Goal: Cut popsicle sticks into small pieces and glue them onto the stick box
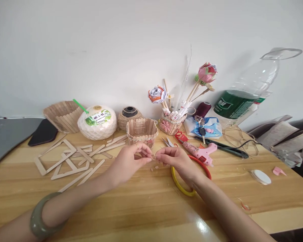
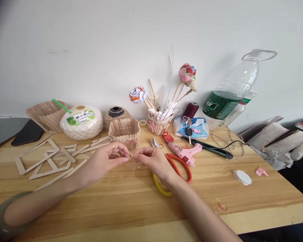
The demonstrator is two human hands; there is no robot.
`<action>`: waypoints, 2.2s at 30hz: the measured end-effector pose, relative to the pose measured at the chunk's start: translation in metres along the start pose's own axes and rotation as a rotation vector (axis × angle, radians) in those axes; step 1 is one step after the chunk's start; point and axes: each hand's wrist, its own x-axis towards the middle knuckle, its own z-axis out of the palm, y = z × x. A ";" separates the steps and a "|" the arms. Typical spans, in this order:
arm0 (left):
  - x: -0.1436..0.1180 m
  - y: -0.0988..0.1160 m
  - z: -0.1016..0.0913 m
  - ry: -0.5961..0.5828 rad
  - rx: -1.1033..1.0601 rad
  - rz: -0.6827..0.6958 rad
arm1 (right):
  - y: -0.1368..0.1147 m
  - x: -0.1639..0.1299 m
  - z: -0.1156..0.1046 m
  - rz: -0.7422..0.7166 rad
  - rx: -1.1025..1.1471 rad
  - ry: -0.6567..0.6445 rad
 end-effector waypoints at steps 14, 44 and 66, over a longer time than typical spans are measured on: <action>-0.001 0.000 0.000 0.009 -0.034 -0.051 | 0.004 -0.006 0.005 0.017 0.016 -0.076; -0.007 0.003 0.000 0.114 -0.443 -0.197 | 0.007 -0.013 0.025 -0.268 -0.053 0.121; -0.001 0.001 -0.009 0.168 -0.431 -0.117 | 0.011 -0.010 0.015 -0.292 -0.374 -0.037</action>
